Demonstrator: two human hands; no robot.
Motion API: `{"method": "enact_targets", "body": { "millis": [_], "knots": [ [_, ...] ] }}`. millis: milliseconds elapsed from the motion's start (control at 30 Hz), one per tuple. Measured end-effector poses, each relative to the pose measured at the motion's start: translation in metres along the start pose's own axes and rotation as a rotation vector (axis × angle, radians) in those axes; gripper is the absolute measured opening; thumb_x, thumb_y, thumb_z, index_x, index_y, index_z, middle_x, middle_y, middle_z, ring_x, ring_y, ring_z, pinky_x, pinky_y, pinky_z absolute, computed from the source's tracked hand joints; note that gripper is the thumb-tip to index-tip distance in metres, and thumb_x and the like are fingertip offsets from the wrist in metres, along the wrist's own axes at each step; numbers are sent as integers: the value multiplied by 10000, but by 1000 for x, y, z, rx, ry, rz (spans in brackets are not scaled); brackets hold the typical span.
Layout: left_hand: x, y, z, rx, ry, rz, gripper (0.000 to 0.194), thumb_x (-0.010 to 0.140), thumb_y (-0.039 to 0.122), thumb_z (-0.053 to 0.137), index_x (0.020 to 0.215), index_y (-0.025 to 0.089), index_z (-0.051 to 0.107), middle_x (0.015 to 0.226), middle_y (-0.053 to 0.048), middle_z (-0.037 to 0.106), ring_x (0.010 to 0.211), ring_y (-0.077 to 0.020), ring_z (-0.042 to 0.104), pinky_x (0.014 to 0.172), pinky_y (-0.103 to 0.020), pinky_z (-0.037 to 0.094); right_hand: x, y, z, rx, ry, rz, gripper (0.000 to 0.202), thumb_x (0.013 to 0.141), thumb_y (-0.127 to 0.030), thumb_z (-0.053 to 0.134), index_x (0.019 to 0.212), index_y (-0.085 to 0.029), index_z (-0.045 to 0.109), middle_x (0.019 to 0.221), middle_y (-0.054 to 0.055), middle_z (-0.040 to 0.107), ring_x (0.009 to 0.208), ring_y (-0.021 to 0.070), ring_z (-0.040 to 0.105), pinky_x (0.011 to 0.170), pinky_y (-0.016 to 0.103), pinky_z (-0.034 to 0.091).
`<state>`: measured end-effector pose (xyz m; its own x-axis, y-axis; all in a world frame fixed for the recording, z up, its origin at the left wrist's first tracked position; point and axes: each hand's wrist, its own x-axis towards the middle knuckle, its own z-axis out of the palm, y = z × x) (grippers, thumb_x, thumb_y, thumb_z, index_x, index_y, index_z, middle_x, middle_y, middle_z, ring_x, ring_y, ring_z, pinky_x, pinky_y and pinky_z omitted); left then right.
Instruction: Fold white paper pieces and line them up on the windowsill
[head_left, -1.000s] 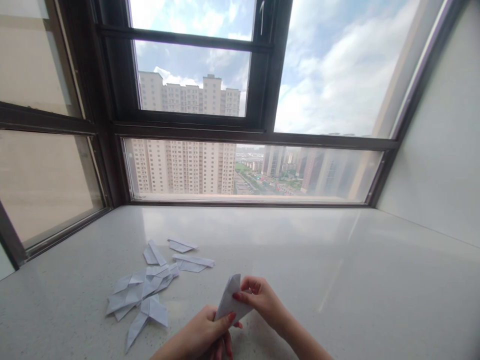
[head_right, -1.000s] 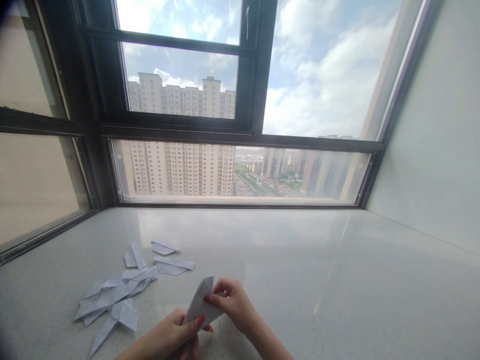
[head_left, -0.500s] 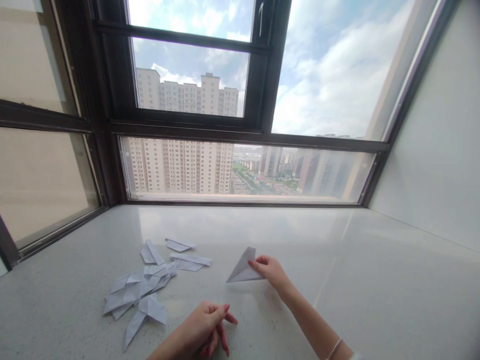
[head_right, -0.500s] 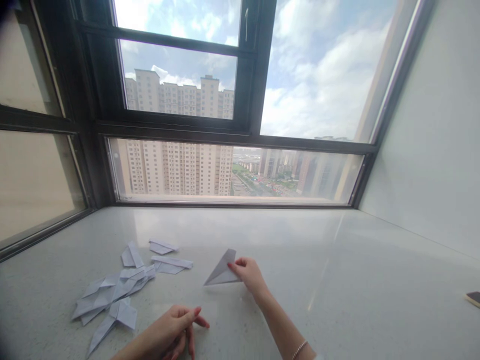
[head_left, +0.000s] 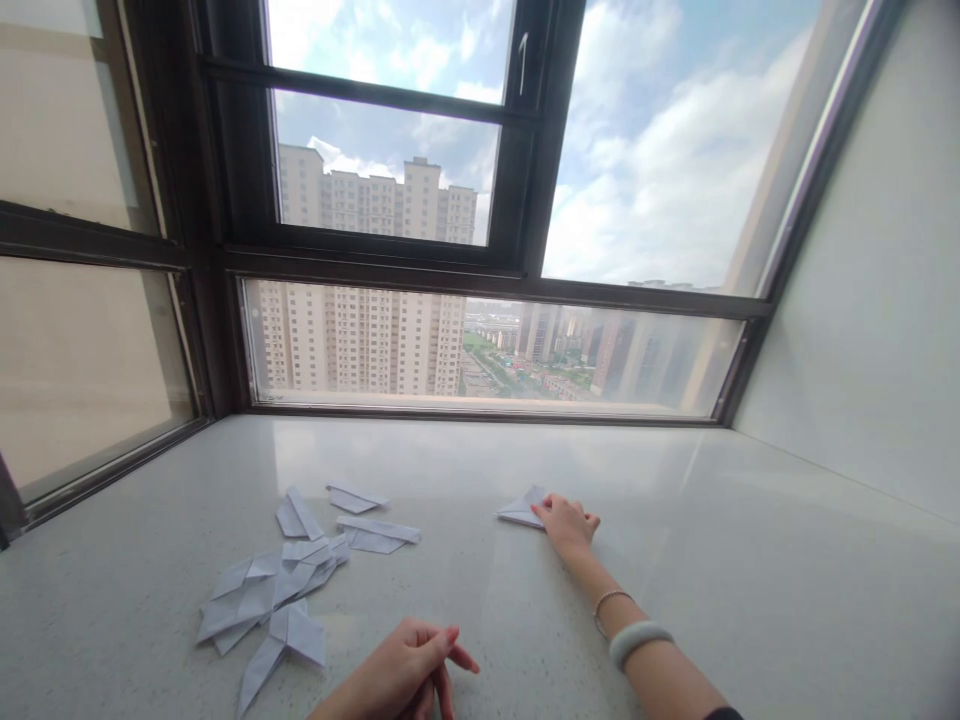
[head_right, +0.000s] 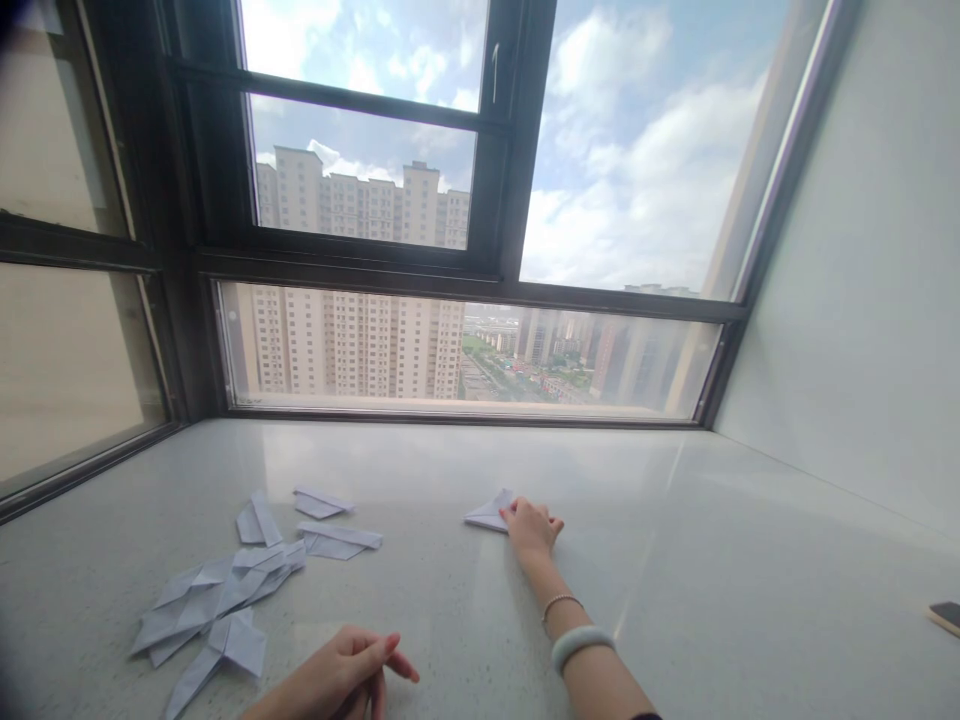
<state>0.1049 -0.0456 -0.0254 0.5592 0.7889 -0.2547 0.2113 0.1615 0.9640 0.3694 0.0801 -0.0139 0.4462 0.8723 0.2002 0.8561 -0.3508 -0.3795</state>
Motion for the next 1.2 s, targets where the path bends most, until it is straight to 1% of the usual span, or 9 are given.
{"method": "enact_targets", "body": {
  "millis": [100,200,267,500,867,1000,1067,1133,1200],
  "knots": [
    [-1,1,1,-10,-18,-9,698,647,707,337,845,95,608,487,-1,584,289,-54,320,323,-186,169,-1,-1,1,-42,32,-14,185,752,-336,521,854,-206,606,956,93,621,979,261,471,771,390,254],
    [0,1,1,-11,-27,-11,707,639,709,344,859,88,599,492,-3,589,291,-55,338,326,-185,187,-1,-2,0,-65,71,-16,251,739,-310,551,973,-220,546,1014,80,593,998,250,453,786,388,254],
    [1,0,1,-11,-31,-11,710,640,707,338,859,84,598,492,-6,589,291,-56,347,325,-185,194,-2,-4,1,-68,87,-10,285,734,-293,560,1009,-230,516,1027,69,584,1006,243,447,795,386,254],
    [-2,6,1,-30,-21,4,643,659,659,366,822,86,606,485,-5,582,280,-54,347,310,-184,164,-1,-3,2,-23,88,48,258,761,-356,499,997,-252,504,980,54,596,956,243,479,746,372,303],
    [-5,7,0,-23,-38,12,613,673,644,368,811,97,607,496,-2,593,290,-51,350,321,-180,171,3,-3,-9,-13,139,23,255,772,-370,471,997,-261,525,990,57,584,949,248,484,750,388,317],
    [-4,8,0,-37,-39,13,612,670,644,371,816,98,608,491,-1,591,285,-54,354,310,-179,170,0,-4,-12,-37,150,-22,267,782,-360,456,1010,-246,536,1001,74,584,960,263,481,752,408,324],
    [-4,7,-1,-39,-45,14,618,661,648,378,813,96,609,491,-5,594,281,-55,355,303,-179,167,-2,-5,-13,-54,149,-70,255,794,-327,442,1011,-243,546,1040,81,577,985,270,474,777,436,313],
    [-3,6,-1,-38,-43,18,628,657,654,378,812,92,611,493,-12,597,278,-54,351,301,-180,166,-4,-6,-14,-75,138,-152,239,801,-257,433,1004,-250,559,1103,67,560,1037,262,454,845,470,263],
    [-2,5,-1,-31,-41,16,648,655,664,371,821,85,611,497,-20,602,280,-54,352,307,-181,170,-8,-9,-14,-99,110,-259,262,798,-167,418,982,-261,579,1140,36,553,1093,235,429,923,466,186]
  ]
}}
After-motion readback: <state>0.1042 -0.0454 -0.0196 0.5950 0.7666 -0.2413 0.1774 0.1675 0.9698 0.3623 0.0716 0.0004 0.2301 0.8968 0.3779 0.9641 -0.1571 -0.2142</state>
